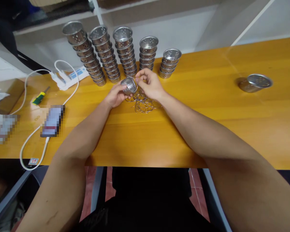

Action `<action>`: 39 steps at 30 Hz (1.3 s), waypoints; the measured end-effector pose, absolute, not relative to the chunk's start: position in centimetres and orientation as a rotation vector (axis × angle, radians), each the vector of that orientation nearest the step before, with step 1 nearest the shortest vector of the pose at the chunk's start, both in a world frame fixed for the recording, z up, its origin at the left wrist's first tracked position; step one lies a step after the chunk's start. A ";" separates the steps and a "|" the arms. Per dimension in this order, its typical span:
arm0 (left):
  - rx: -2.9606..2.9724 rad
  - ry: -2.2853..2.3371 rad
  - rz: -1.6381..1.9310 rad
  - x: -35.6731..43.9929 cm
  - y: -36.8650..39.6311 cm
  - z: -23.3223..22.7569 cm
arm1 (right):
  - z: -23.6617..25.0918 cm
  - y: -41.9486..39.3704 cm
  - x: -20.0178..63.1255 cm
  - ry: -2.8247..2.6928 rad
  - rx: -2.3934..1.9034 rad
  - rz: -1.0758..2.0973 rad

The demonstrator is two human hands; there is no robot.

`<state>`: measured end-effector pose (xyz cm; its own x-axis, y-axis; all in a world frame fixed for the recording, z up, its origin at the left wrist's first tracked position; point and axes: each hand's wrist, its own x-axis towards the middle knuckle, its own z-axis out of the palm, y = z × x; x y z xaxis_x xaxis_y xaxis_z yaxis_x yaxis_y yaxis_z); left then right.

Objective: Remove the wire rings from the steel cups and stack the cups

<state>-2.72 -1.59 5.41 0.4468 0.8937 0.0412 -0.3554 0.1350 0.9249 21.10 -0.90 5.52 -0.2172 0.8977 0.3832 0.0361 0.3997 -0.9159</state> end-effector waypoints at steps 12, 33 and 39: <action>1.124 0.740 0.944 -2.8 -1.9 5.2 | 4.6 -2.0 20.5 -1.785 -0.986 0.599; 0.930 0.817 0.918 -2.9 -2.5 6.9 | 3.9 1.0 22.9 -1.518 -1.300 0.522; 0.932 0.825 0.952 -2.7 -1.9 6.5 | 4.9 1.1 26.2 -1.974 -1.418 0.513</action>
